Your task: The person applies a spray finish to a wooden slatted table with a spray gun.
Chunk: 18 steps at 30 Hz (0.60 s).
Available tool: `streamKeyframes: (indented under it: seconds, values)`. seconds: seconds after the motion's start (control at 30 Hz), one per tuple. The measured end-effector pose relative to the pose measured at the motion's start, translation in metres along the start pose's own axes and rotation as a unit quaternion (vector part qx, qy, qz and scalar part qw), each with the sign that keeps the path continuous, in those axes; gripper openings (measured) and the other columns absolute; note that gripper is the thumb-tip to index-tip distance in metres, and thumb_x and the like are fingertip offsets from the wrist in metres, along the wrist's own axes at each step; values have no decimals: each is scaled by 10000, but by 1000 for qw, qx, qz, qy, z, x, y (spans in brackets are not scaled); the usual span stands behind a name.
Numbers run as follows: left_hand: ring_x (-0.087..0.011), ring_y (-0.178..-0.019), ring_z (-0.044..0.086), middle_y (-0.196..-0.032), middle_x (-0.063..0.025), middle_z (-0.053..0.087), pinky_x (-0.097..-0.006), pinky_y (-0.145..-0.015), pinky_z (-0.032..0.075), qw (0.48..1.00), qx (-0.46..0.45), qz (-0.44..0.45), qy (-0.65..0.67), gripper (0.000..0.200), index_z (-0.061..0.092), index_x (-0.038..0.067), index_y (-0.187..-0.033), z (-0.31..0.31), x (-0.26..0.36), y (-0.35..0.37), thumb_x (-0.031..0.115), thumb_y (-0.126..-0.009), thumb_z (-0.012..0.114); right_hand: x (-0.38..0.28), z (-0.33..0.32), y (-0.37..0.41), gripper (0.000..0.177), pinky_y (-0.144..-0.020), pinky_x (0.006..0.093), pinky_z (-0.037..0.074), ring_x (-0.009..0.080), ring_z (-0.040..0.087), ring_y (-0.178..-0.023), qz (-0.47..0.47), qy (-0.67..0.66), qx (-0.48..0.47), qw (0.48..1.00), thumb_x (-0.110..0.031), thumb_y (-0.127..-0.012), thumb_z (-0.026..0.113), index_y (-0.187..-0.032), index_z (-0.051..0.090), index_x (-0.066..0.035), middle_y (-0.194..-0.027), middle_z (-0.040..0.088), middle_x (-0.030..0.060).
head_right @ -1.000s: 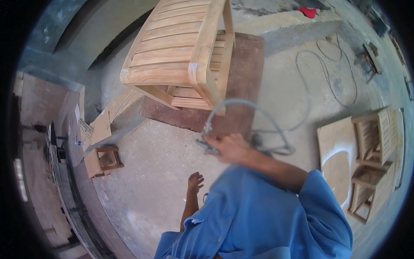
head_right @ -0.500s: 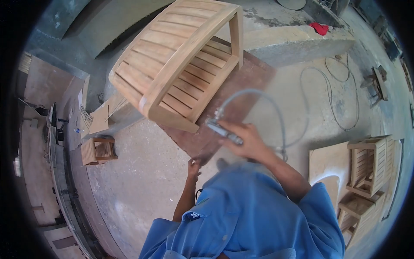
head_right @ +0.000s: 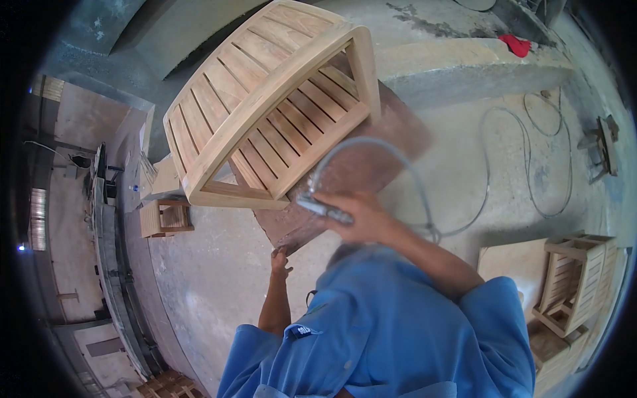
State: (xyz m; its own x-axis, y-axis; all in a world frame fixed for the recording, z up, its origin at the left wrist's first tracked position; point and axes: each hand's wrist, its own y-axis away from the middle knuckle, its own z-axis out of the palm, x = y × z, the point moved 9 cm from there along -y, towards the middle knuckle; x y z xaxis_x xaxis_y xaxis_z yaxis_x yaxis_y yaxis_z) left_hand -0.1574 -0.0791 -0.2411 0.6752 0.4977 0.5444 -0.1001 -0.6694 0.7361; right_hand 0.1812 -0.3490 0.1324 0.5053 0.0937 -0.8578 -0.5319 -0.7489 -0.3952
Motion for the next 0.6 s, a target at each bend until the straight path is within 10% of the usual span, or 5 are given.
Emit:
streamKeyframes:
  seconds: [0.1, 0.17, 0.6]
  values:
    - [-329, -1271, 392, -1423, -64, 407, -673, -911, 386, 998, -10, 17, -61, 690, 322, 191, -1448, 2, 12, 9, 382, -862, 632, 6, 0, -32, 534, -634, 352, 528, 271, 689, -736, -56, -17, 49, 997, -163, -764, 772, -1250, 598, -29, -898, 689, 164]
    - [-275, -1114, 577, -1233, -144, 605, -353, -923, 459, 988, 60, 91, -109, 616, 443, -19, -1355, 0, 31, 19, 254, -854, 677, 2, 3, -51, 548, -651, 362, 537, 279, 696, -764, -77, -8, 62, 995, -158, -758, 776, -1255, 590, -22, -913, 691, 176]
    - [-294, -1069, 609, -1145, -166, 643, -400, -877, 482, 976, 74, 145, -145, 613, 506, 12, -1304, -33, 29, -31, 307, -812, 721, 54, -15, -13, 537, -696, 391, 534, 345, 684, -812, 107, 179, -39, 977, -324, -789, 764, -1265, 614, -125, -973, 695, 174]
